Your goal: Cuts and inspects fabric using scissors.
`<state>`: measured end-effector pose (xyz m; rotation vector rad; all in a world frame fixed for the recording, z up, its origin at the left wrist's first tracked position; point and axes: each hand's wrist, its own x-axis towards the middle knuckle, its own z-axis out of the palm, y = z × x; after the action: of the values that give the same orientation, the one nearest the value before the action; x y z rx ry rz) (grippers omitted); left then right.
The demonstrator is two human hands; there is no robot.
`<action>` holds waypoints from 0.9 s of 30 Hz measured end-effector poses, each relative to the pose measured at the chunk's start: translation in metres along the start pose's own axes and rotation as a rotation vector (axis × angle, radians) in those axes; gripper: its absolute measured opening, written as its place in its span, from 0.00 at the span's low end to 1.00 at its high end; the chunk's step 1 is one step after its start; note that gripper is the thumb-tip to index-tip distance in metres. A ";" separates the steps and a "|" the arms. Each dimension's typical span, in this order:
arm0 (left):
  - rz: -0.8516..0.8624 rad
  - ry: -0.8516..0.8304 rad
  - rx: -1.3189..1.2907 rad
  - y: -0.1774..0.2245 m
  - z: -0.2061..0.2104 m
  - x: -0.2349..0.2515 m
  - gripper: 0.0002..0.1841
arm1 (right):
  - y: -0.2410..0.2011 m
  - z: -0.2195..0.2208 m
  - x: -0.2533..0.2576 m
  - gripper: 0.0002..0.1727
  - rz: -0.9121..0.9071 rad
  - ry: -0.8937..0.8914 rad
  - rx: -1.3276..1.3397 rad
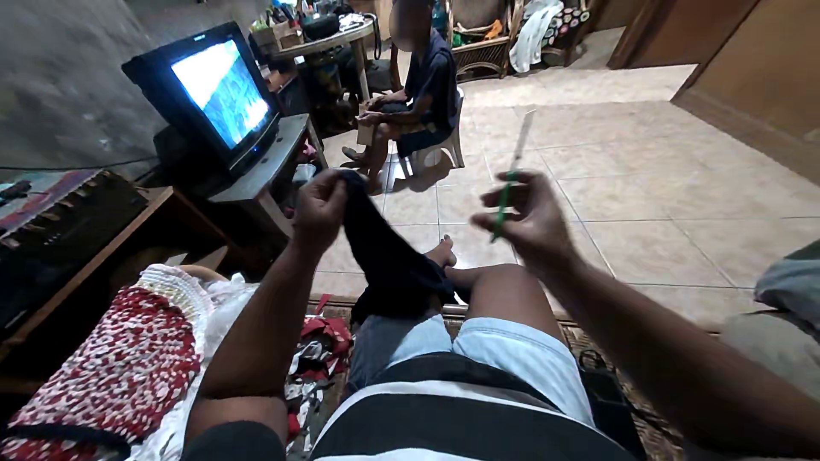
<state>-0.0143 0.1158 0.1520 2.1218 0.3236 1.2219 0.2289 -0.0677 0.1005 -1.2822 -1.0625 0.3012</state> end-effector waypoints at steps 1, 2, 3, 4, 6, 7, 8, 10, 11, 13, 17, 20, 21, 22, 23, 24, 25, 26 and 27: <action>0.013 -0.074 0.002 0.008 0.013 0.002 0.14 | -0.001 0.021 -0.005 0.48 -0.062 -0.034 0.000; 0.025 -0.136 -0.014 0.015 0.026 0.004 0.13 | -0.003 0.040 -0.008 0.49 -0.119 -0.064 0.011; 0.033 -0.174 -0.045 0.020 0.038 0.005 0.12 | -0.006 0.056 -0.009 0.48 -0.134 -0.091 0.042; 0.047 -0.181 -0.079 0.024 0.048 0.004 0.12 | -0.009 0.067 -0.007 0.45 -0.120 -0.107 0.076; 0.084 -0.097 -0.145 0.026 0.064 -0.001 0.10 | -0.013 0.079 0.001 0.34 -0.074 -0.089 0.168; 0.106 -0.028 -0.171 0.021 0.070 -0.006 0.10 | -0.013 0.080 0.006 0.29 -0.097 -0.070 0.218; 0.114 0.029 -0.175 0.013 0.075 -0.014 0.15 | -0.013 0.078 0.012 0.27 -0.141 -0.058 0.272; 0.134 0.076 -0.087 -0.019 0.089 -0.033 0.29 | -0.020 0.069 0.021 0.25 -0.218 -0.046 0.360; 0.099 0.065 -0.005 -0.036 0.098 -0.046 0.33 | -0.027 0.061 0.025 0.24 -0.244 -0.039 0.376; -0.099 -0.035 0.192 -0.060 0.116 -0.073 0.30 | -0.043 0.047 0.031 0.24 -0.286 -0.015 0.370; -0.385 -0.229 0.360 -0.115 0.130 -0.097 0.23 | -0.073 0.012 0.039 0.22 -0.429 0.009 0.296; -0.549 -0.306 0.398 -0.125 0.115 -0.094 0.18 | -0.092 -0.023 0.046 0.22 -0.509 0.105 0.115; -0.594 -0.305 0.405 -0.127 0.107 -0.091 0.17 | -0.098 -0.037 0.047 0.23 -0.477 0.162 0.004; -0.614 -0.292 0.416 -0.130 0.097 -0.088 0.17 | -0.097 -0.055 0.053 0.25 -0.454 0.229 -0.110; -0.610 -0.263 0.423 -0.134 0.087 -0.084 0.17 | -0.085 -0.078 0.065 0.26 -0.479 0.273 -0.196; -0.594 -0.228 0.426 -0.137 0.075 -0.079 0.18 | -0.064 -0.107 0.082 0.27 -0.553 0.287 -0.224; -0.574 -0.188 0.428 -0.138 0.063 -0.073 0.18 | -0.049 -0.132 0.094 0.26 -0.570 0.302 -0.234; -0.555 -0.143 0.427 -0.139 0.051 -0.066 0.18 | -0.043 -0.148 0.100 0.24 -0.533 0.350 -0.224; -0.545 -0.098 0.417 -0.136 0.039 -0.057 0.18 | -0.043 -0.159 0.103 0.19 -0.454 0.433 -0.209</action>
<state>0.0024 0.1731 0.0120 2.2028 1.1094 0.7714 0.3900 -0.1081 0.2002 -1.1767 -0.9889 -0.4249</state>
